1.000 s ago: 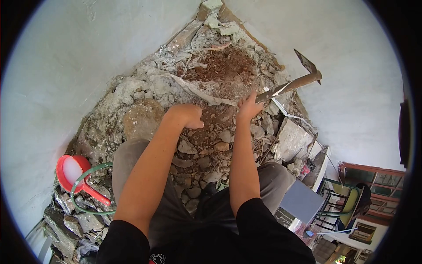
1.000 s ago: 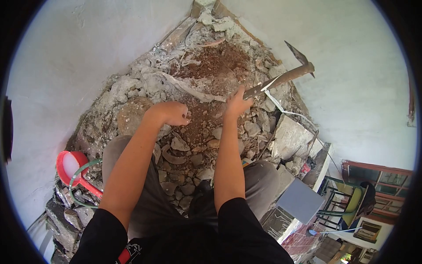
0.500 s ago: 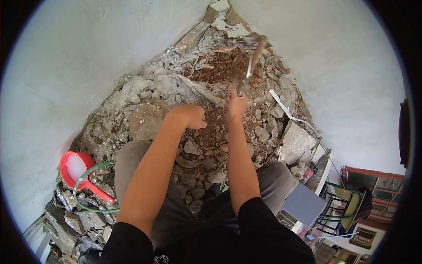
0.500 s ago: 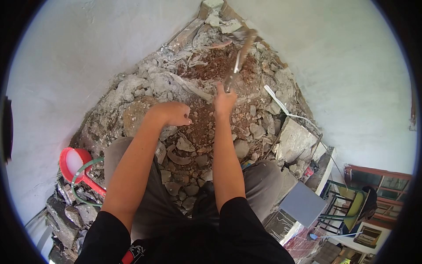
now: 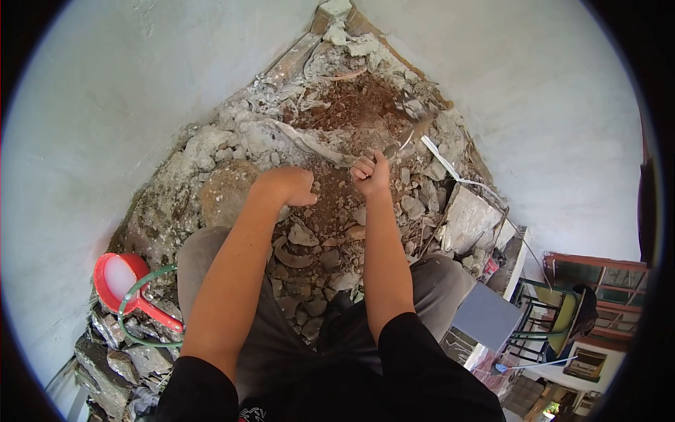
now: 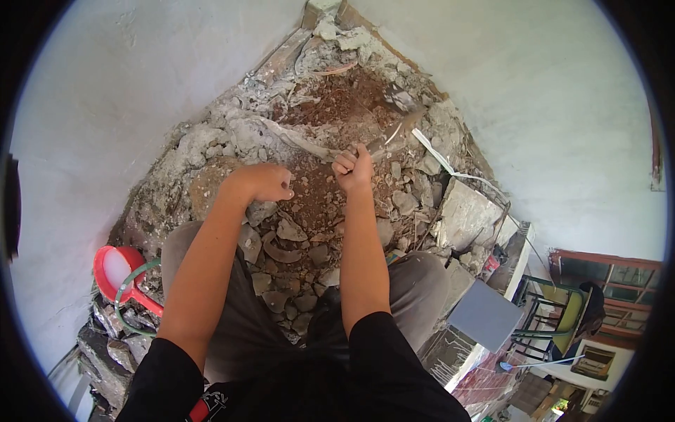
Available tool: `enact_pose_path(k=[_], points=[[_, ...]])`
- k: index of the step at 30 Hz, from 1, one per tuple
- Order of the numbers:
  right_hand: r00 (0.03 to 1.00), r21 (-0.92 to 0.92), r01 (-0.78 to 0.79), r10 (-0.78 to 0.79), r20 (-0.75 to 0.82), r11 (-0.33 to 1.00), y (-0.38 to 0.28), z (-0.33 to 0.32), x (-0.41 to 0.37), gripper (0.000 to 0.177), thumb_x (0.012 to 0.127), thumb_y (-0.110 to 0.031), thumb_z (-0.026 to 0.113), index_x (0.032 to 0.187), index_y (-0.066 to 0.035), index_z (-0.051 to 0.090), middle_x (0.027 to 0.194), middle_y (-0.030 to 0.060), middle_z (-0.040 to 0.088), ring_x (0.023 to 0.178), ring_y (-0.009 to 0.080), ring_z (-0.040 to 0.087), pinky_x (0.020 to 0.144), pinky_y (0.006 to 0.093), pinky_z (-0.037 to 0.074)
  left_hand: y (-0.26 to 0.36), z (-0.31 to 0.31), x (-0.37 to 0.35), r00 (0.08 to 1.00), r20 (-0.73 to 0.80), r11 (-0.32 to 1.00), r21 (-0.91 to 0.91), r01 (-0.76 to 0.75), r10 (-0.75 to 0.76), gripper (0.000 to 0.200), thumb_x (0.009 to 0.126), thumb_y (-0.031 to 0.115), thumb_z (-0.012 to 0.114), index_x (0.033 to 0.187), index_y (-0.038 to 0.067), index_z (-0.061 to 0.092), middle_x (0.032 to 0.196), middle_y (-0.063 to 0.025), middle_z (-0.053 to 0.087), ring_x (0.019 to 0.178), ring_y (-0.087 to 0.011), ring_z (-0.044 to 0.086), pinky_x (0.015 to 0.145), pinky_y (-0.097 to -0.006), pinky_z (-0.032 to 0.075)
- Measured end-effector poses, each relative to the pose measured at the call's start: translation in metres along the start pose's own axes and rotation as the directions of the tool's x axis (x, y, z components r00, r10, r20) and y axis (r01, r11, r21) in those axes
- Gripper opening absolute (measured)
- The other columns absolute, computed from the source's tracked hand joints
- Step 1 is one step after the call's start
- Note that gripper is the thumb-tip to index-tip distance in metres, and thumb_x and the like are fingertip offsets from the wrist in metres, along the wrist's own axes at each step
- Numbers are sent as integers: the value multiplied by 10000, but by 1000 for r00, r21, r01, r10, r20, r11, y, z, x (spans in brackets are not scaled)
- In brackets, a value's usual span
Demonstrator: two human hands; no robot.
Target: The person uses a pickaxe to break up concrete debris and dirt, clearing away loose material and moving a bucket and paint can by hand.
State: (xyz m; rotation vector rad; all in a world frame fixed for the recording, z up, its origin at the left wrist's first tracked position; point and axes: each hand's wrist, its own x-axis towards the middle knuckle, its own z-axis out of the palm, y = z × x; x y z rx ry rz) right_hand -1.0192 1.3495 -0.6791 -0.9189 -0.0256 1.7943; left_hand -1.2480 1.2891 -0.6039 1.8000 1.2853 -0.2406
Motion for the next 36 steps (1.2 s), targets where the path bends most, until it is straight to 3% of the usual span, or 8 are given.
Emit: enact_pose_path(k=[4, 10, 15, 19, 22, 24, 28, 36], points=[[992, -51, -128, 129, 5, 990, -10, 10, -5, 208, 896, -142, 543, 757, -102, 393, 550, -65, 248, 410, 58, 262, 365, 240, 208, 5, -1, -2, 999, 18, 999, -7, 43, -43, 362, 812, 315, 588, 1012, 22, 666, 997, -164, 672, 917, -309, 648, 806, -443, 515], [951, -598, 215, -304, -50, 772, 17, 34, -16, 148, 878, -112, 570, 820, -64, 443, 522, -43, 326, 371, 71, 303, 345, 234, 210, 5, -4, -7, 999, -17, 999, -29, 35, -36, 377, 818, 327, 588, 1037, 29, 662, 1012, -160, 668, 933, -310, 643, 821, -442, 513], [599, -551, 693, -797, 80, 466, 10, 43, -9, 202, 903, -106, 543, 781, -70, 387, 550, -12, 394, 374, 90, 344, 340, 272, 266, -3, -2, -7, 999, -27, 999, -39, 33, -34, 409, 813, 329, 586, 1068, 14, 640, 1023, -173, 663, 939, -315, 639, 827, -435, 513], [637, -562, 646, -770, 24, 517, 17, 29, -2, 186, 912, -105, 530, 806, -59, 384, 562, -18, 379, 392, 87, 348, 341, 265, 270, -3, -4, -8, 998, -28, 998, -46, 51, -52, 394, 805, 315, 590, 1047, 9, 640, 1006, -168, 665, 926, -313, 640, 812, -437, 513], [781, -669, 285, -571, -253, 686, 11, 13, 0, 166, 919, -102, 512, 827, -73, 377, 563, -27, 362, 406, 77, 341, 338, 247, 243, -2, -3, -2, 999, 24, 999, 26, 40, -40, 390, 827, 369, 590, 1040, 47, 647, 988, -141, 668, 904, -280, 638, 758, -408, 495], [981, -437, 46, -124, -152, 898, -15, 9, 5, 135, 922, -106, 502, 844, -94, 392, 558, -47, 319, 412, 55, 304, 342, 225, 206, -1, -2, 1, 999, 30, 999, 18, 36, -36, 403, 818, 350, 586, 1072, 41, 635, 1029, -154, 659, 937, -293, 634, 799, -424, 500], [978, 161, 48, -80, 194, 986, -63, 33, -20, 195, 892, -135, 540, 741, -118, 417, 515, -57, 254, 404, 58, 249, 351, 213, 171, 8, -5, 0, 998, 40, 998, -15, 58, -57, 433, 813, 336, 580, 1137, 50, 612, 1105, -155, 643, 995, -303, 626, 860, -439, 501], [828, -175, 559, -558, 58, 810, -70, 60, -38, 293, 897, -173, 537, 680, -134, 345, 503, -49, 246, 405, 94, 225, 398, 277, 197, 11, -1, 12, 999, 29, 999, 11, 35, -35, 425, 826, 338, 574, 1143, 58, 617, 1109, -152, 645, 999, -304, 627, 867, -438, 504]])
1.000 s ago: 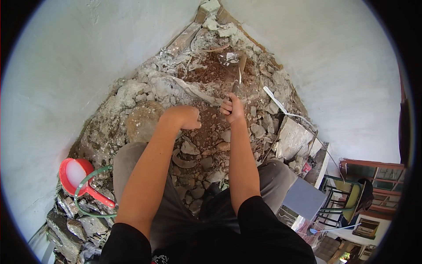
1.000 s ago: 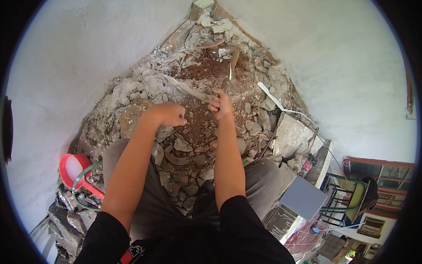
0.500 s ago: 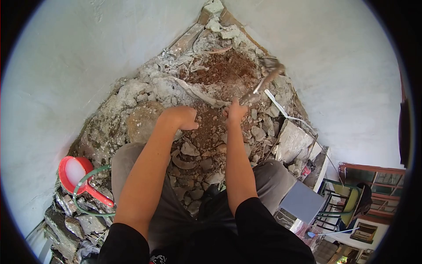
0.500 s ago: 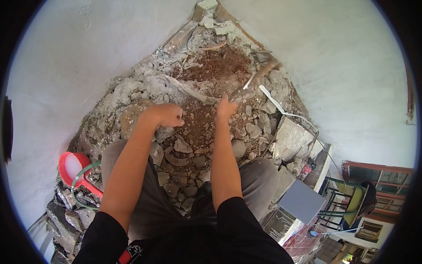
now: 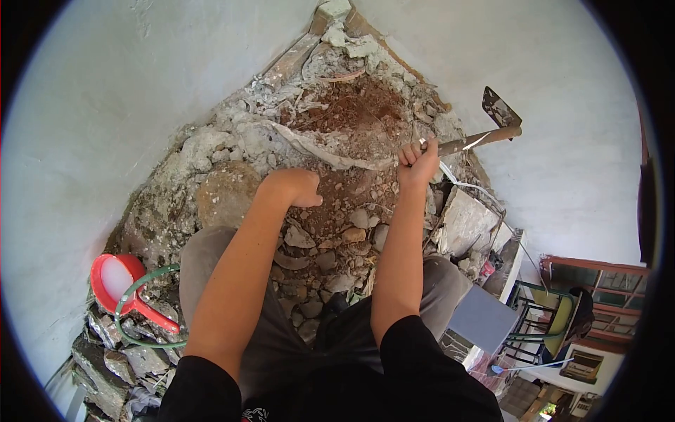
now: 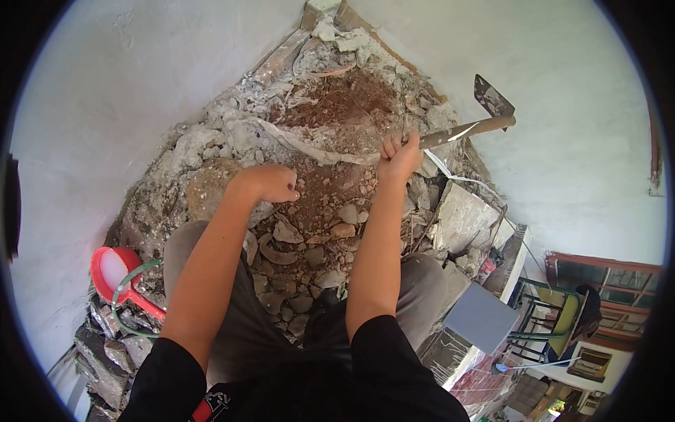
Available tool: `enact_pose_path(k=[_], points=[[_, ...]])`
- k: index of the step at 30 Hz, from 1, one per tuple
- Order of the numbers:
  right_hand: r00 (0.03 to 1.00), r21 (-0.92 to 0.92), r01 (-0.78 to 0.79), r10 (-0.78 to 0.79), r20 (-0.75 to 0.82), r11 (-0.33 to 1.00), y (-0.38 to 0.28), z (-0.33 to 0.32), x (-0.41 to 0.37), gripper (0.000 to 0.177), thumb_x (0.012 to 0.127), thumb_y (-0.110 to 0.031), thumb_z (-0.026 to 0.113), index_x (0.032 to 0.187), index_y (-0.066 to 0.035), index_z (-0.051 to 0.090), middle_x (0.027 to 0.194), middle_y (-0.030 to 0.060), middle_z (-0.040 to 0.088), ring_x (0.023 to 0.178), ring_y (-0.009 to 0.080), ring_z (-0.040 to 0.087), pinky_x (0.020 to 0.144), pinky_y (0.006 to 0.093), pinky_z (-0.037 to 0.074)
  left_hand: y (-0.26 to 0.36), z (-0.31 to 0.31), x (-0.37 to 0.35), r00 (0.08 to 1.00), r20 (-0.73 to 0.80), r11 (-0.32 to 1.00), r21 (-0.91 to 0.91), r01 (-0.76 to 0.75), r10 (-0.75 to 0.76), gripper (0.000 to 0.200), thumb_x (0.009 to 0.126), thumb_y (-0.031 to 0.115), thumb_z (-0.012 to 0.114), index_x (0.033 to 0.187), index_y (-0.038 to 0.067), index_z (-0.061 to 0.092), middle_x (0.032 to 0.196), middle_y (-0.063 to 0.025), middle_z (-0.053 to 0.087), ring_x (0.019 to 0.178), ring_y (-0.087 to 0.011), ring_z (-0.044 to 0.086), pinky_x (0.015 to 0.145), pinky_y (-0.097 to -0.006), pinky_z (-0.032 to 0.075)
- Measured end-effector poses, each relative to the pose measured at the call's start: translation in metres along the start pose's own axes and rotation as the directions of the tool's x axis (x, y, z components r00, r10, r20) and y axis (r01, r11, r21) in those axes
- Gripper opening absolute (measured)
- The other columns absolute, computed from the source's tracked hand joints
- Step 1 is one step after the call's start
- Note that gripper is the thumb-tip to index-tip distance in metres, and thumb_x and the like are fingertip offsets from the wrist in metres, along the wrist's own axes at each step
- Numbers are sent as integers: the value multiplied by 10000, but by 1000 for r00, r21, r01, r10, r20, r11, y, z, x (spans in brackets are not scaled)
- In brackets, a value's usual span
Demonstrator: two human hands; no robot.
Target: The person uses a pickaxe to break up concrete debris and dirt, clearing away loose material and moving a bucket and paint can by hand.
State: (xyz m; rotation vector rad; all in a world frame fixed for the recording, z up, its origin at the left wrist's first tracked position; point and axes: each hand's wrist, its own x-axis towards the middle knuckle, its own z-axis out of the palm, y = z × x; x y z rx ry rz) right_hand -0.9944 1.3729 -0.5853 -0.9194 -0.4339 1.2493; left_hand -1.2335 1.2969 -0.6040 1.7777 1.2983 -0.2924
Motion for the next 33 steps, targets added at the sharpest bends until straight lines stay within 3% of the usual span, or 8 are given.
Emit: enact_pose_path(k=[3, 5, 6, 9, 13, 18, 28, 33], points=[[988, -139, -58, 37, -150, 989, 44, -19, 2, 288, 904, -181, 519, 708, -127, 315, 509, -47, 231, 398, 96, 232, 378, 265, 191, -4, 1, 3, 1000, 4, 1000, 2, -17, 17, 409, 830, 340, 574, 1114, 51, 635, 1079, -156, 653, 972, -306, 634, 850, -442, 507], [911, -101, -396, 376, -170, 913, 69, -38, 0, 269, 905, -179, 515, 720, -127, 326, 514, -56, 241, 393, 83, 233, 366, 254, 192, -6, 1, 4, 1000, 23, 1000, 3, -17, 17, 401, 831, 341, 574, 1094, 47, 645, 1059, -159, 659, 956, -307, 637, 839, -444, 508], [910, -96, -396, 377, -173, 913, 74, -45, 0, 269, 905, -179, 515, 720, -127, 326, 514, -56, 241, 393, 83, 233, 366, 254, 192, -6, 1, 3, 1000, 10, 1000, 6, -20, 20, 396, 827, 355, 584, 1066, 46, 651, 1022, -152, 662, 926, -295, 637, 800, -425, 502], [759, -44, -650, 651, -5, 759, 81, -55, 4, 206, 911, -172, 527, 794, -118, 366, 530, -60, 254, 398, 61, 233, 361, 231, 195, -4, -3, 0, 1000, 17, 1000, 4, 4, -4, 387, 823, 352, 587, 1039, 39, 659, 1003, -156, 664, 906, -295, 640, 785, -424, 504], [745, -137, -666, 647, -163, 733, 85, -46, 7, 182, 900, -137, 546, 833, -107, 380, 542, -53, 260, 399, 62, 235, 361, 233, 201, -5, -1, 1, 1000, 24, 1000, -11, -5, 6, 381, 817, 336, 583, 1029, 28, 658, 1018, -166, 664, 912, -308, 642, 806, -440, 514], [787, -564, -590, 567, -243, 577, 112, -58, -9, 217, 880, -158, 592, 910, -55, 403, 559, -39, 298, 403, 70, 273, 359, 238, 207, -10, -1, -2, 1000, -6, 1000, -26, 7, -7, 385, 810, 329, 584, 1042, 29, 648, 1014, -165, 664, 914, -311, 641, 804, -441, 513], [811, -618, -561, 518, -274, 551, 124, -68, -9, 247, 847, -131, 569, 684, -76, 392, 555, 9, 372, 400, 116, 359, 358, 296, 257, -14, 3, 4, 999, 44, 1000, 11, 20, -20, 405, 811, 374, 584, 1042, 45, 640, 964, -141, 666, 888, -280, 636, 761, -404, 491], [846, -670, -506, 465, -262, 543, 123, -66, -14, 253, 839, -140, 591, 669, -68, 419, 560, 24, 407, 401, 128, 376, 361, 305, 267, -11, 6, 1, 1000, 13, 1000, 18, 9, -9, 409, 815, 378, 584, 1046, 45, 638, 945, -141, 665, 870, -274, 637, 753, -399, 490]])
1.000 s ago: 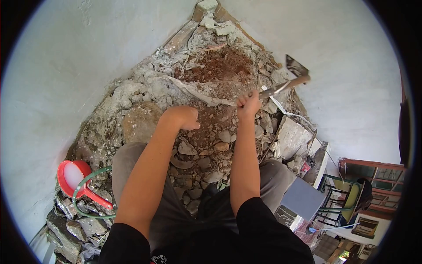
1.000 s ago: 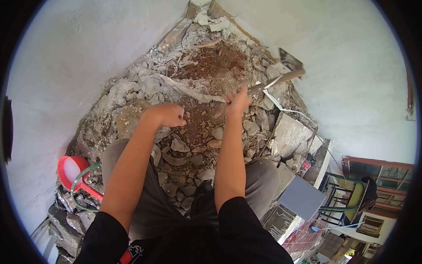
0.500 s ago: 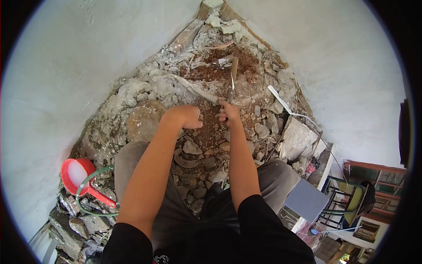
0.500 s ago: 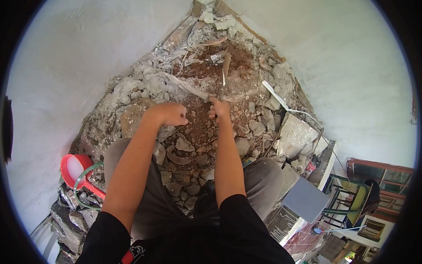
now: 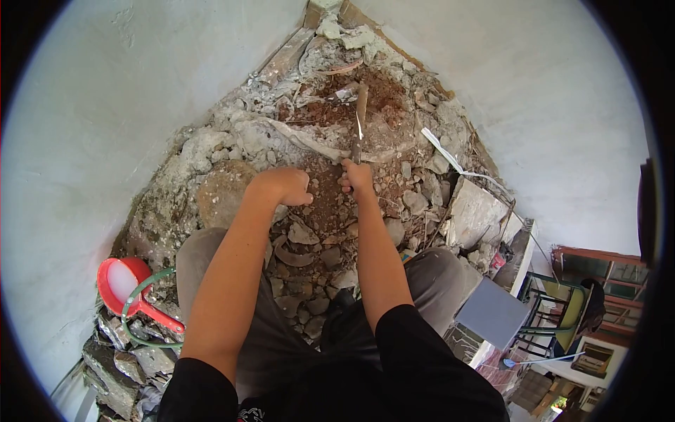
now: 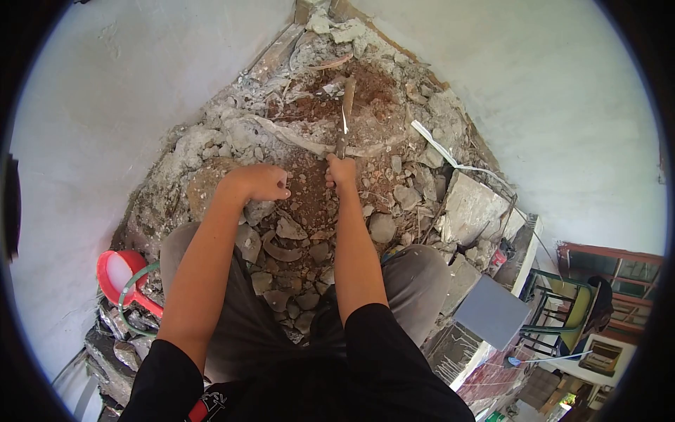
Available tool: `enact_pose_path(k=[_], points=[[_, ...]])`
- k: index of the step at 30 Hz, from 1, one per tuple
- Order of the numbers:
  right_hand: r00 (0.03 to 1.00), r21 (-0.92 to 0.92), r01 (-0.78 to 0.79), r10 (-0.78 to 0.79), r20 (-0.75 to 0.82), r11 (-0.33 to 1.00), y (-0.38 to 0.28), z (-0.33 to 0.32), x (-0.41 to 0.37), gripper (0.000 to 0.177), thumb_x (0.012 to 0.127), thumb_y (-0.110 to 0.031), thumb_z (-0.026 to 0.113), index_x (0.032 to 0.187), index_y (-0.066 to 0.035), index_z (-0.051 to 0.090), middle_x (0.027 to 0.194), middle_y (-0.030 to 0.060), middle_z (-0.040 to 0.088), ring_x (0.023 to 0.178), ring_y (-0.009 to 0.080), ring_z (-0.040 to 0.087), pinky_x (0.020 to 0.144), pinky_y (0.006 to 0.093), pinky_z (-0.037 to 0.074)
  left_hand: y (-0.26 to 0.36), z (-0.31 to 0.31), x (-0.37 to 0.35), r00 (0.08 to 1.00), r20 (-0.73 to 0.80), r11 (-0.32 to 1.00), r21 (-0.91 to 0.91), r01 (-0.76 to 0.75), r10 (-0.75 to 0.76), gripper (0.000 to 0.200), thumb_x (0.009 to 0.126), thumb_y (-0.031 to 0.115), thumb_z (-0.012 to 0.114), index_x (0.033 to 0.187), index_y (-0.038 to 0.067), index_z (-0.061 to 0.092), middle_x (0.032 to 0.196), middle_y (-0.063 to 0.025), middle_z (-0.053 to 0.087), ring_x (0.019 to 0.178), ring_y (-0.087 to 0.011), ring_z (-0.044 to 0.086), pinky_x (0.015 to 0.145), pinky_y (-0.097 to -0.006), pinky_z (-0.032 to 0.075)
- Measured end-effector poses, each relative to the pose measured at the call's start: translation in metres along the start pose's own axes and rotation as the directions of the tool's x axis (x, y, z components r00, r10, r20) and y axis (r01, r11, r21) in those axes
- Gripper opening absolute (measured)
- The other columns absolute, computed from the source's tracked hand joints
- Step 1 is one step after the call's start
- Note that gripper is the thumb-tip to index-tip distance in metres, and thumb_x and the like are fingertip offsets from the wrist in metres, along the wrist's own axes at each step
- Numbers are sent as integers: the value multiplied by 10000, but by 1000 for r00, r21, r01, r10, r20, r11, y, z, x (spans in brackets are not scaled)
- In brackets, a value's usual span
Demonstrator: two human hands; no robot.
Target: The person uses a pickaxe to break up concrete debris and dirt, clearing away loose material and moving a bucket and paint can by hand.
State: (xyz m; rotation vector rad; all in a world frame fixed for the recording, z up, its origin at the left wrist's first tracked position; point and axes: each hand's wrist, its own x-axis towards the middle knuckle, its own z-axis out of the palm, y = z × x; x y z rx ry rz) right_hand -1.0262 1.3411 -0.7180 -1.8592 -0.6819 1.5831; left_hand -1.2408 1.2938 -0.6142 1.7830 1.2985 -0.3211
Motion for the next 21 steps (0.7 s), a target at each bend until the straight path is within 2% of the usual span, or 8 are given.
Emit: enact_pose_path(k=[5, 8, 10, 13, 21], points=[[997, -35, 63, -65, -50, 997, 2, 3, -6, 255, 828, -144, 622, 664, -69, 441, 553, 34, 441, 398, 138, 412, 363, 306, 290, 1, 1, -3, 1000, -10, 1000, -10, 9, -10, 408, 818, 384, 585, 1046, 51, 639, 960, -142, 663, 887, -277, 635, 765, -400, 489], [994, 34, 107, -106, -11, 994, 7, 3, -4, 263, 823, -139, 633, 654, -72, 443, 527, 33, 446, 388, 144, 429, 367, 311, 313, 1, 2, -7, 1000, -20, 1000, 1, 7, -7, 403, 819, 385, 584, 1042, 54, 640, 983, -144, 660, 909, -279, 632, 780, -403, 488], [990, 21, 141, -140, -17, 990, 9, 4, -6, 301, 838, -151, 638, 662, -102, 399, 507, 7, 392, 392, 133, 383, 385, 310, 284, 2, 1, -10, 1000, -21, 1000, 0, 10, -10, 403, 817, 388, 585, 1040, 57, 640, 994, -146, 658, 920, -282, 629, 788, -405, 487], [989, 45, 145, -144, -18, 988, 12, 5, -3, 290, 826, -143, 634, 633, -84, 426, 496, 26, 431, 374, 146, 433, 374, 323, 334, 3, 0, -13, 1000, -14, 1000, 8, 24, -24, 405, 815, 391, 586, 1039, 57, 639, 1000, -149, 657, 925, -287, 628, 790, -407, 487], [989, 100, 145, -144, -14, 984, 19, 6, -2, 291, 831, -157, 625, 631, -95, 422, 493, 26, 434, 373, 147, 436, 376, 327, 344, 6, 0, -25, 999, -30, 999, 9, 40, -40, 410, 815, 396, 590, 1044, 59, 638, 1011, -150, 657, 938, -293, 628, 800, -404, 486]])
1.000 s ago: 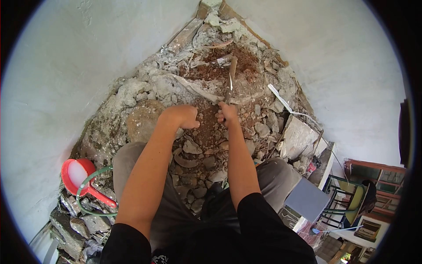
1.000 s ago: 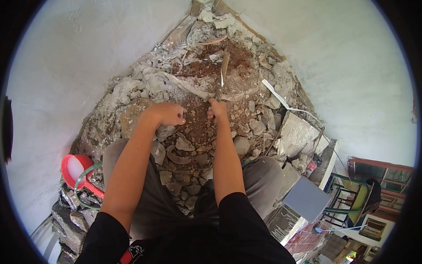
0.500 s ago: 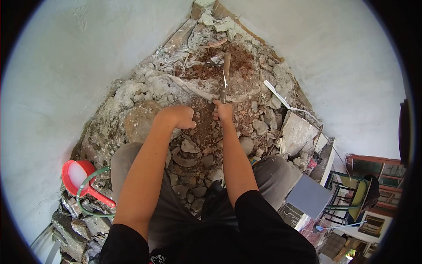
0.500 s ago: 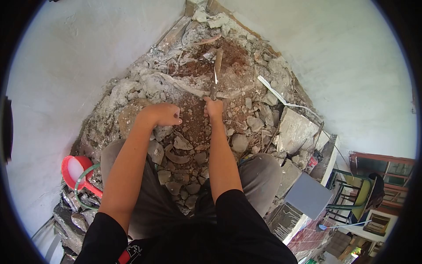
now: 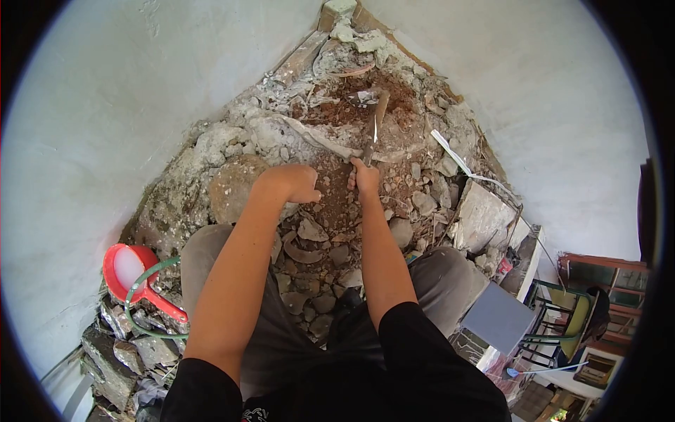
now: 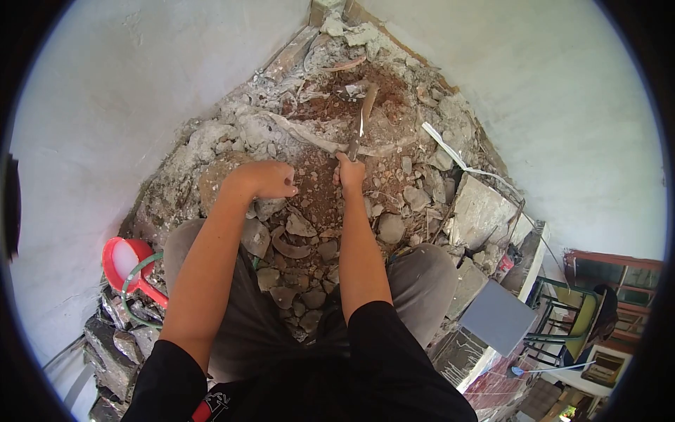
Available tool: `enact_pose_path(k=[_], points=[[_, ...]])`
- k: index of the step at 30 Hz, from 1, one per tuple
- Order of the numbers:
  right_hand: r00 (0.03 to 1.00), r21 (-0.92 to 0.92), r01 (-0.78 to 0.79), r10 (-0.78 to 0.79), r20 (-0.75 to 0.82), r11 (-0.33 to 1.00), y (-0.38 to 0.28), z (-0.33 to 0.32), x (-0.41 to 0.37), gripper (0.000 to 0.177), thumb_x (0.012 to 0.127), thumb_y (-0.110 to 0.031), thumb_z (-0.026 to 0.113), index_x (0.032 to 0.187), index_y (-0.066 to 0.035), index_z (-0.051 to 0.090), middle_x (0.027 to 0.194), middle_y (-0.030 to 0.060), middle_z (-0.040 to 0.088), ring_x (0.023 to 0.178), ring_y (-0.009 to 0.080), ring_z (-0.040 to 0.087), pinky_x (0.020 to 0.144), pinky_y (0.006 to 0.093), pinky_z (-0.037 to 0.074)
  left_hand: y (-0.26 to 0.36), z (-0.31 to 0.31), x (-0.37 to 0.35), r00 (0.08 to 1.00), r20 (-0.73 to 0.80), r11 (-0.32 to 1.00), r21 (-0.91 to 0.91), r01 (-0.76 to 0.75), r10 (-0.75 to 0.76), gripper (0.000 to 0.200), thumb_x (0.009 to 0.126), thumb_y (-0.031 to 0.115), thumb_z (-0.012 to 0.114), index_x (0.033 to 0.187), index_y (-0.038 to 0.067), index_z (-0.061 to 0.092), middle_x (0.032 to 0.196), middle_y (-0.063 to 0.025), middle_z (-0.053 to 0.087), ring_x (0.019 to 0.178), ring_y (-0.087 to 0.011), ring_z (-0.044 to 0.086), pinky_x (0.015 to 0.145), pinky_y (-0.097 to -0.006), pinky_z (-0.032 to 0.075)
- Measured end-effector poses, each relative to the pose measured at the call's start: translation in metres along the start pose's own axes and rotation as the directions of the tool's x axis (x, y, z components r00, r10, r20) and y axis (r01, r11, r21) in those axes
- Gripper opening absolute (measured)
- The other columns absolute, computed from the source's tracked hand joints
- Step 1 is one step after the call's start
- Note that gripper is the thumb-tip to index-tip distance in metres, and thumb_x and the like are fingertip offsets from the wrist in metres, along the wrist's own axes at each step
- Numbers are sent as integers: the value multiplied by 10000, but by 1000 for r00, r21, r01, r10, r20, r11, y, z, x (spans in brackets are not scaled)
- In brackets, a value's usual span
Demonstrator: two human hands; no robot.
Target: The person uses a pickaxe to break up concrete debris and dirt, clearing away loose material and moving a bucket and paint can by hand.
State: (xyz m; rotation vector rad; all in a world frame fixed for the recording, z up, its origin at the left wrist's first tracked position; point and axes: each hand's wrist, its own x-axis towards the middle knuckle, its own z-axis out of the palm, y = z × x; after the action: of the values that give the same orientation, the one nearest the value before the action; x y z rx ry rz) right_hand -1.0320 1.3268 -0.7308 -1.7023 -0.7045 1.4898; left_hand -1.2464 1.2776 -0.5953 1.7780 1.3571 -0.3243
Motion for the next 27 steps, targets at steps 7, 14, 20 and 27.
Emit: enact_pose_path(k=[7, 14, 20, 27], points=[[999, -132, 37, -38, -6, 991, 26, -14, -7, 285, 842, -179, 625, 639, -77, 455, 493, 44, 475, 380, 161, 457, 389, 319, 355, 8, -2, -12, 1000, -22, 1000, -2, 9, -9, 408, 814, 387, 596, 1065, 67, 633, 1035, -150, 654, 965, -292, 624, 814, -403, 483], [995, -166, 75, -85, -55, 983, 41, -15, -14, 278, 837, -180, 639, 646, -68, 470, 493, 36, 477, 362, 153, 453, 367, 315, 347, 10, -3, -9, 1000, -28, 1000, -15, -10, 10, 380, 797, 294, 574, 1064, 32, 645, 1028, -173, 660, 940, -315, 640, 822, -442, 515], [922, -317, 286, -349, -166, 904, -40, -9, -17, 285, 832, -216, 676, 657, -25, 558, 503, 44, 508, 378, 142, 477, 388, 306, 357, 15, -6, -6, 999, -31, 1000, -24, -15, 14, 416, 798, 304, 578, 1123, 49, 634, 1086, -164, 652, 985, -315, 632, 849, -439, 512], [585, -105, 786, -788, -194, 609, -229, 16, -87, 345, 859, -267, 669, 661, -61, 477, 479, 8, 423, 391, 106, 395, 387, 268, 305, 21, -1, 12, 997, -20, 995, -53, -80, 79, 433, 822, 331, 574, 1133, 34, 626, 1128, -159, 641, 1017, -311, 623, 874, -433, 506]])
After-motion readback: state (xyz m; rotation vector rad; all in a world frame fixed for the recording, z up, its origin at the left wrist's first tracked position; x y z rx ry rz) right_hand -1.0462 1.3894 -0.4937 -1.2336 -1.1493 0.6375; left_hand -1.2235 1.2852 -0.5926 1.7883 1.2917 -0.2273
